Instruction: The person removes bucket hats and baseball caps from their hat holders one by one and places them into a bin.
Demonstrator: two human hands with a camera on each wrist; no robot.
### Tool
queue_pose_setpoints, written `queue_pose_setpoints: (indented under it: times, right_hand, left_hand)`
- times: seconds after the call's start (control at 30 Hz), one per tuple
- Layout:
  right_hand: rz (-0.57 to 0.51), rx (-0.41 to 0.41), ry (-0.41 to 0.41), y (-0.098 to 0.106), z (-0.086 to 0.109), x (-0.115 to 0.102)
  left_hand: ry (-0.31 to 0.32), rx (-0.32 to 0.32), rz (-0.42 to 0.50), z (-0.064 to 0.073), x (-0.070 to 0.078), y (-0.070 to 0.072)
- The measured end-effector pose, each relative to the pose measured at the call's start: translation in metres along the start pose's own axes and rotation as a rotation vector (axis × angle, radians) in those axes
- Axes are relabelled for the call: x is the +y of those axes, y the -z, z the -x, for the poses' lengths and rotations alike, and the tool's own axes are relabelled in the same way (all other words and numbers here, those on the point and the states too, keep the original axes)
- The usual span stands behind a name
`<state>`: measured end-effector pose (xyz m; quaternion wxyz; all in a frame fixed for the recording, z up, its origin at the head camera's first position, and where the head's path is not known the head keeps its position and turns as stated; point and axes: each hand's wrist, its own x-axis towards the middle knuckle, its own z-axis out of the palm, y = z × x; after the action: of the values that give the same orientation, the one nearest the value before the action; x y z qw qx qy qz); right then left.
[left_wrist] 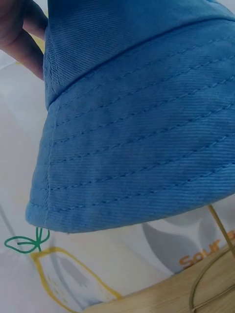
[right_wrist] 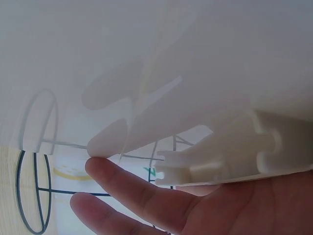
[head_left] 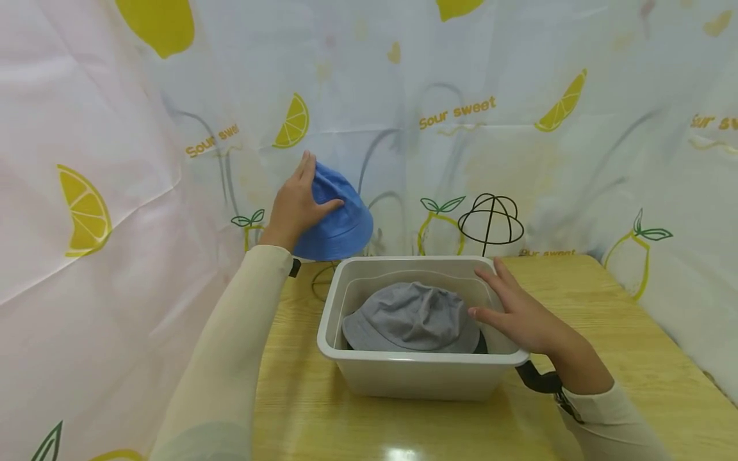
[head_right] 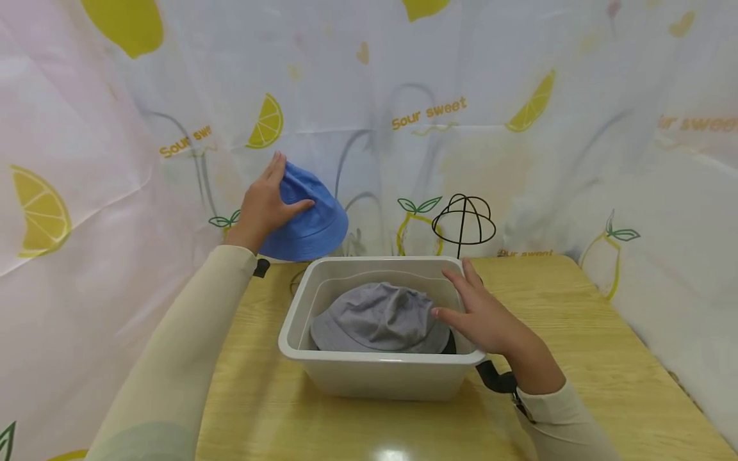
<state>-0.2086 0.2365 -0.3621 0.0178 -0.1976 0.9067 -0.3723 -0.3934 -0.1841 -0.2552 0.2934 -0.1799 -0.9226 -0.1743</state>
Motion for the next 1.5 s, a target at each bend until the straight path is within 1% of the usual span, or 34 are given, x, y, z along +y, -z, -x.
queue_pose_setpoints:
  times: [0.13,0.27,0.47,0.57,0.8,0.9,0.93,1.0,1.07,1.17,1.27,1.3,1.4,1.5]
  right_hand:
    - [0.001,-0.001,0.006,0.001,0.000,0.000]
    - [0.010,0.000,0.000,0.001,-0.001,-0.001]
    - [0.010,-0.001,-0.014,0.001,0.000,0.001]
    - [0.007,-0.004,-0.018,0.000,0.001,0.001]
    - [0.017,0.003,-0.013,0.001,0.001,-0.001]
    - [0.017,0.005,-0.014,0.001,0.001,-0.001]
    - [0.018,0.006,-0.015,0.001,0.001,-0.001]
    - [0.019,0.008,-0.014,0.001,0.001,-0.001]
    - [0.021,0.009,-0.013,0.001,0.001,-0.001]
    - [0.021,0.008,-0.011,0.001,0.000,-0.002]
    - [0.021,0.008,-0.009,0.001,-0.001,-0.002]
    - [0.021,0.008,-0.009,0.001,-0.001,-0.002]
    - [0.017,0.007,-0.008,0.001,0.000,-0.002]
    - [0.010,0.005,-0.012,0.001,0.000,-0.001]
  left_hand:
    - [0.048,-0.001,0.021,0.001,-0.009,0.000]
    - [0.058,0.007,0.043,0.000,-0.012,0.002]
    - [0.012,0.000,0.048,-0.001,-0.006,-0.001]
    - [0.003,0.002,0.058,-0.002,-0.001,-0.004]
    - [0.034,0.052,0.096,-0.004,0.009,-0.006]
    - [0.059,0.082,0.110,-0.006,0.009,-0.005]
    - [0.075,0.094,0.114,-0.007,0.008,-0.005]
    - [0.132,0.113,0.136,-0.008,0.004,-0.005]
    - [0.209,0.128,0.168,-0.008,-0.002,-0.003]
    - [0.335,0.152,0.244,-0.006,-0.012,0.001]
    - [0.432,0.167,0.302,-0.002,-0.022,0.004]
    - [0.458,0.169,0.319,0.000,-0.025,0.005]
    - [0.511,0.179,0.359,0.004,-0.034,0.007]
    - [0.539,0.196,0.382,0.007,-0.040,0.008]
